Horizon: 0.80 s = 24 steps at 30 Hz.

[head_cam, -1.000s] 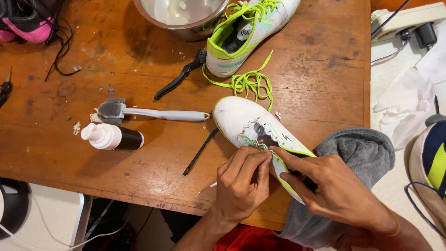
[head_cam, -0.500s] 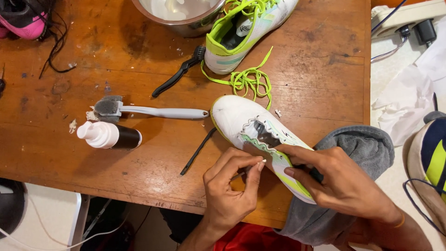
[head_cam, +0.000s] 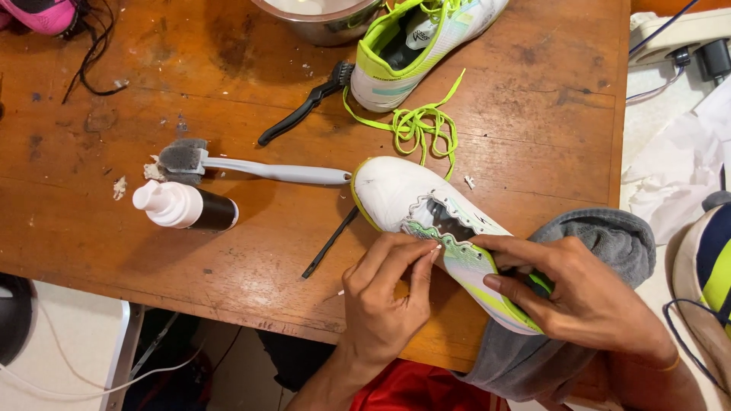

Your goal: Cleaning and applying adhesive or cleaner to the side of a soccer cleat during a repair process.

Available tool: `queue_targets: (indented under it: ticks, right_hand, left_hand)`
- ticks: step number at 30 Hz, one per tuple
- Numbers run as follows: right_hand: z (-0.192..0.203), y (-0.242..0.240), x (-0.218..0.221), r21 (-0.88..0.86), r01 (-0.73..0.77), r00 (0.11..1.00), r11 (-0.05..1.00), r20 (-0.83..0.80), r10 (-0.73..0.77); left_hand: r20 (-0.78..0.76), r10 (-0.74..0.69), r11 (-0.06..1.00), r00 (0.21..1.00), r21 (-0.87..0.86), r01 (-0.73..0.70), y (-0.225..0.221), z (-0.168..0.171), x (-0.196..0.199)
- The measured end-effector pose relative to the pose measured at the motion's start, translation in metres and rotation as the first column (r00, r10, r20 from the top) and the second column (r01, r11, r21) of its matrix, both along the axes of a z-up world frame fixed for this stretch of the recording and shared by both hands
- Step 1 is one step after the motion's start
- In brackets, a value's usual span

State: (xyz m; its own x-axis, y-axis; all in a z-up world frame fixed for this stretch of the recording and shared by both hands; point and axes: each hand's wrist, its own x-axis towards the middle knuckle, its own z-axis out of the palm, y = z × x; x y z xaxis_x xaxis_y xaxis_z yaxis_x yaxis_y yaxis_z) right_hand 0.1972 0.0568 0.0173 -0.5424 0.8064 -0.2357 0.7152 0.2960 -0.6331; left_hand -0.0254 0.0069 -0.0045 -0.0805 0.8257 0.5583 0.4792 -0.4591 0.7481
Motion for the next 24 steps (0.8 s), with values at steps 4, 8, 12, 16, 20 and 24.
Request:
queue_targets:
  ticks: [4,8,12,16,20,24]
  right_hand:
    - [0.005,-0.001,-0.003,-0.027,-0.016,0.999,1.0,0.049,0.017]
    - [0.009,-0.003,-0.008,0.025,-0.05,0.999,0.998,0.02,0.05]
    - [0.013,-0.007,-0.012,0.065,-0.09,0.994,0.994,-0.058,0.094]
    - [0.007,-0.01,-0.013,0.081,-0.095,0.992,0.992,-0.071,0.101]
    - [0.005,-0.012,-0.012,0.11,-0.091,0.989,0.99,-0.108,0.103]
    - [-0.004,-0.014,-0.011,0.198,-0.091,0.983,0.976,-0.14,0.12]
  left_hand:
    - [-0.127,-0.006,0.997,0.992,0.08,0.016,0.001,-0.002,0.005]
    - [-0.23,0.038,0.996,0.973,0.093,-0.017,0.002,-0.002,0.007]
    - [-0.256,0.014,0.994,0.967,0.111,0.015,0.001,-0.004,0.009]
    - [-0.241,0.005,0.993,0.97,0.113,0.023,0.0,-0.004,0.008]
    - [-0.242,-0.027,0.997,0.97,0.061,0.042,-0.002,-0.002,0.007]
    - [-0.209,-0.024,0.995,0.978,0.085,0.042,0.004,-0.003,0.008]
